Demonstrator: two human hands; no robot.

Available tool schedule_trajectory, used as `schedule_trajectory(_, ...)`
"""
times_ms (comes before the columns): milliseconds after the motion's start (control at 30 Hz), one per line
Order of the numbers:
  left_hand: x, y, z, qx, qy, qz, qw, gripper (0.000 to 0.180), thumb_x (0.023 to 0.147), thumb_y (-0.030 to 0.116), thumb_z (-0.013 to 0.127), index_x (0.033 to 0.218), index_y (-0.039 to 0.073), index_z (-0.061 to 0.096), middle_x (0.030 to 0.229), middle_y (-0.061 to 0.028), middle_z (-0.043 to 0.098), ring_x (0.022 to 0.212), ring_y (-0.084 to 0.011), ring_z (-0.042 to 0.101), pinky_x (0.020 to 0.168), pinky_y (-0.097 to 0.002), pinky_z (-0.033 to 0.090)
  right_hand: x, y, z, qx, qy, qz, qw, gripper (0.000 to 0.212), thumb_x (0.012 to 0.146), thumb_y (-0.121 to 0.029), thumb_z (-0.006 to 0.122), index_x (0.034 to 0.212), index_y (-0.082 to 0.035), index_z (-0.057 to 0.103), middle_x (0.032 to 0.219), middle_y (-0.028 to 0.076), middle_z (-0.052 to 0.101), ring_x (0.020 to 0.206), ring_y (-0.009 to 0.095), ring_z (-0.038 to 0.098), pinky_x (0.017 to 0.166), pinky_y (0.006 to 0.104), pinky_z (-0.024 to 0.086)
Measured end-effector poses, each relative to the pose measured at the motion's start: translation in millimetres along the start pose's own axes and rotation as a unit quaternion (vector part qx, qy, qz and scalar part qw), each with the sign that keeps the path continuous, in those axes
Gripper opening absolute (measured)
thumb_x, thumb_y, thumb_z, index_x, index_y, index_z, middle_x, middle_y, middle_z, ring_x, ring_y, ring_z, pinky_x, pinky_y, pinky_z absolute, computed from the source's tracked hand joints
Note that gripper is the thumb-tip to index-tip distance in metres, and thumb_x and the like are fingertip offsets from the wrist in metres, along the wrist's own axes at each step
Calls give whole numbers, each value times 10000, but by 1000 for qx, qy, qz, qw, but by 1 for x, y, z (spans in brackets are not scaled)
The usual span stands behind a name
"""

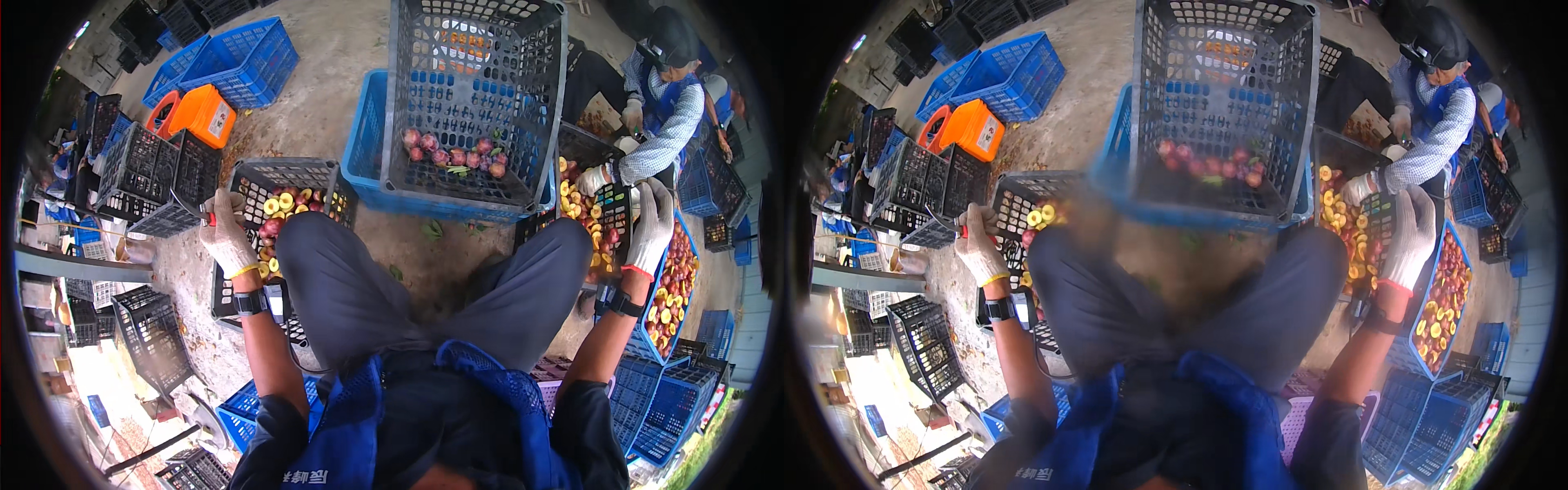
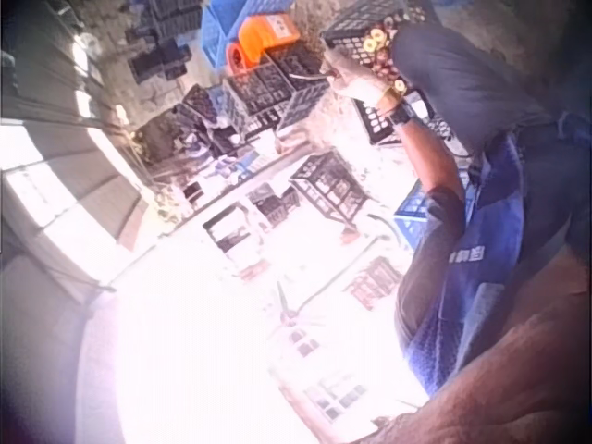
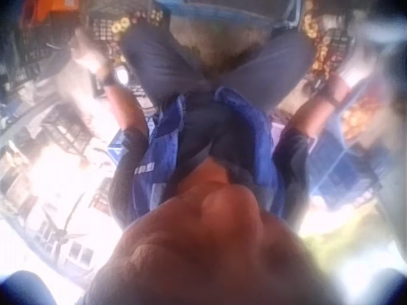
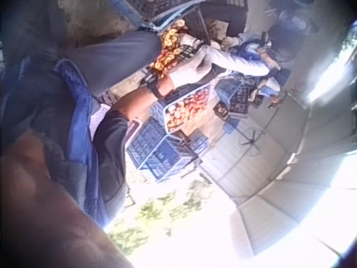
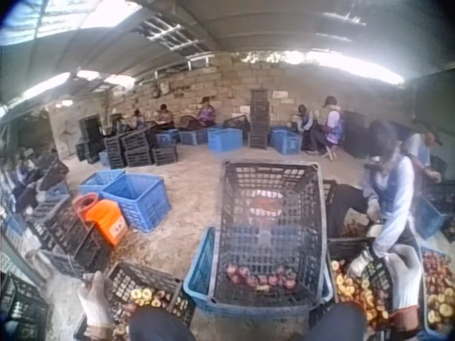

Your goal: The recorder is seated and uses a small curved knife to slice fruit (plums or peaches) held in their lap, then places the sliced fruit into a plastic crate.

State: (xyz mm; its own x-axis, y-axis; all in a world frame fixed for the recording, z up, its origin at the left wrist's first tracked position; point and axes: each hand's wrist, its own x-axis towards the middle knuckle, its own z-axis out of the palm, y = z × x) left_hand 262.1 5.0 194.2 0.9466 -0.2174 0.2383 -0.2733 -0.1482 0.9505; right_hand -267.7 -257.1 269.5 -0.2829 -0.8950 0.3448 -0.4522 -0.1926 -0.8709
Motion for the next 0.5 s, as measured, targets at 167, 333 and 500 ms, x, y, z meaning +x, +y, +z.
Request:
schedule_trajectory(167,-24,42,76,-337,-123,-133,924,373,1047,377,577,849,64,615,670,-39,590,543,-145,562,492,-282,424,-7,-28,115,33,-243,30,969,358,912,-234,738,1198,-23,697,1080,95,710,951,185,673,870,306,527)
schedule_trajectory(333,-64,1,139,-293,-158,-180,926,305,993,306,670,787,94,596,544,-19,506,401,-130,425,394,-275,300,-20,-43,272,-102,-482,57,868,422,875,-296,752,1210,-44,698,1074,141,728,975,248,702,870,349,538)
schedule_trajectory(500,-48,-12,151,-352,-181,-387,833,268,959,270,704,768,117,595,561,3,493,390,-105,395,384,-254,272,-35,9,393,-283,-530,1,799,543,800,-351,778,1259,-77,683,1108,183,732,1004,315,712,878,409,550)
